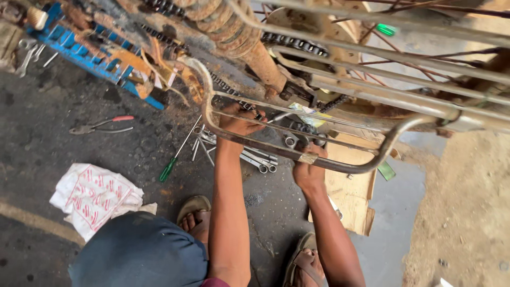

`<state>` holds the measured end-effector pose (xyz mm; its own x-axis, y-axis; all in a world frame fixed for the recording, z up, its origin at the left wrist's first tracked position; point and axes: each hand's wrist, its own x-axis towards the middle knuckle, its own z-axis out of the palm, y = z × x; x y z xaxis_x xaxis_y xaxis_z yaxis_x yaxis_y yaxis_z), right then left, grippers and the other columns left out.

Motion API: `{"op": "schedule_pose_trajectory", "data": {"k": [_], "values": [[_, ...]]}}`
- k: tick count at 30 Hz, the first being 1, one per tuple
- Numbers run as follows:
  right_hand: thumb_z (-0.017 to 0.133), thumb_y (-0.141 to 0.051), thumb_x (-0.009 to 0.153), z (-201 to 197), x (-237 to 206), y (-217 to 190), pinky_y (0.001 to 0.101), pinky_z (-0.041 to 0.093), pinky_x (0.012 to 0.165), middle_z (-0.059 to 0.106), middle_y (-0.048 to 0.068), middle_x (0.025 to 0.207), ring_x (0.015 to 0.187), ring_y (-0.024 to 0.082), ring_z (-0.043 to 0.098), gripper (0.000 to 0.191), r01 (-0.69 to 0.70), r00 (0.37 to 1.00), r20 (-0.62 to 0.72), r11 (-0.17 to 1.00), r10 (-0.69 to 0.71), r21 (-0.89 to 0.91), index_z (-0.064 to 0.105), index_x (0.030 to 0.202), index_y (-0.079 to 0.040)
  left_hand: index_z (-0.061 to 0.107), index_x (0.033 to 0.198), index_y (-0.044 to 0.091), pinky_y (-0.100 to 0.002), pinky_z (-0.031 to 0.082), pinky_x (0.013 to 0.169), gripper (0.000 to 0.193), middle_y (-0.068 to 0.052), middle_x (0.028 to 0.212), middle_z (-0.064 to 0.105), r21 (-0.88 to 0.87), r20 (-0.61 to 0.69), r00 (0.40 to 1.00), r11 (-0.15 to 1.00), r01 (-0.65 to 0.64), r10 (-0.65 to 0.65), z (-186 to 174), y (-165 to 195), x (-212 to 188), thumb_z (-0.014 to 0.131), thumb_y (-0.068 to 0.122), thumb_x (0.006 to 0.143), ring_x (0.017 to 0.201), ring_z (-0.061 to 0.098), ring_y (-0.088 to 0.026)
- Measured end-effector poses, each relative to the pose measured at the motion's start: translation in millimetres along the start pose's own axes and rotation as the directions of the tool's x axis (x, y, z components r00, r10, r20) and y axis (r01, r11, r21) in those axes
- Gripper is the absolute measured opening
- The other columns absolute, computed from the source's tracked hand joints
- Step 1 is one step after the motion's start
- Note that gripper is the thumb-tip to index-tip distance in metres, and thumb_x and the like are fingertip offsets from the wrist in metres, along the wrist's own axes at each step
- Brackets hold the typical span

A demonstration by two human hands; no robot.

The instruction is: The person sits on the ground and uses a wrench to adjust the motorcycle chain tension. They repeatedly tighten bolts and check the chain alignment with both hands.

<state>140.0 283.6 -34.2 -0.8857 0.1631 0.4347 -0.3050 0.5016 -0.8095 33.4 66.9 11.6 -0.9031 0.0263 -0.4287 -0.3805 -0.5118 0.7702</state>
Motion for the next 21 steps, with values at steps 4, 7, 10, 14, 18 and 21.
{"op": "schedule_pose_trajectory", "data": {"k": [4,7,10,14,18,21], "values": [[0.044,-0.058,0.108,31.3,17.4,-41.4,0.0341,0.036,0.052,0.051,0.006,0.069,0.056,0.021,0.049,0.058,0.216,0.967,-0.201,0.929,-0.16,0.301,0.047,0.08,-0.008,0.063,0.094,0.003,-0.034,0.063,0.061,0.007,-0.014,0.083,0.072,-0.039,-0.003,0.998,0.997,-0.064,0.064,-1.5,-14.7,9.0,0.066,0.0,0.088,0.071,0.073,-0.024],[0.05,-0.057,0.106,57.0,29.6,-66.0,0.0337,0.039,0.048,0.05,0.007,0.069,0.054,0.02,0.048,0.056,0.262,0.9,-0.437,0.811,-0.009,0.524,0.045,0.086,-0.005,0.063,0.094,0.002,-0.035,0.064,0.061,0.009,-0.013,0.083,0.071,-0.069,0.029,0.996,0.994,-0.083,0.085,-1.6,-20.5,11.6,0.066,-0.002,0.086,0.072,0.073,-0.023],[0.039,-0.058,0.109,52.7,34.6,-76.7,0.0313,0.036,0.049,0.049,0.007,0.065,0.053,0.018,0.044,0.058,-0.059,0.955,-0.26,0.951,0.142,0.303,0.046,0.087,-0.006,0.064,0.093,0.0,-0.036,0.066,0.064,0.008,-0.013,0.084,0.071,-0.082,0.068,0.993,0.992,-0.094,0.1,-0.2,-21.0,13.4,0.066,-0.004,0.087,0.073,0.073,-0.022],[0.043,-0.055,0.11,37.7,23.3,-85.1,0.0349,0.042,0.044,0.056,0.011,0.069,0.052,0.019,0.051,0.058,-0.176,0.913,-0.301,0.932,0.274,0.316,0.05,0.092,-0.001,0.068,0.093,-0.004,-0.035,0.064,0.064,0.005,-0.015,0.084,0.072,0.051,0.026,0.998,0.997,-0.064,0.063,3.5,-18.2,12.8,0.066,-0.005,0.088,0.07,0.073,-0.023],[0.033,-0.053,0.112,50.8,21.3,-86.3,0.0314,0.035,0.047,0.053,0.004,0.069,0.048,0.015,0.044,0.05,0.098,0.881,-0.452,0.883,0.137,0.459,0.044,0.09,-0.01,0.069,0.096,-0.001,-0.034,0.065,0.063,0.011,-0.014,0.084,0.073,0.041,0.036,0.997,0.996,-0.073,0.072,8.8,-14.7,11.7,0.063,-0.003,0.088,0.07,0.073,-0.022],[0.032,-0.046,0.116,47.1,15.9,-82.6,0.0359,0.036,0.059,0.054,0.005,0.066,0.057,0.02,0.049,0.049,-0.058,0.987,-0.156,0.982,0.03,-0.18,0.048,0.087,-0.011,0.068,0.095,-0.003,-0.034,0.064,0.061,0.01,-0.015,0.086,0.075,0.036,-0.024,0.999,0.999,-0.035,0.036,9.1,-14.0,11.5,0.064,-0.005,0.086,0.071,0.074,-0.023]]}}
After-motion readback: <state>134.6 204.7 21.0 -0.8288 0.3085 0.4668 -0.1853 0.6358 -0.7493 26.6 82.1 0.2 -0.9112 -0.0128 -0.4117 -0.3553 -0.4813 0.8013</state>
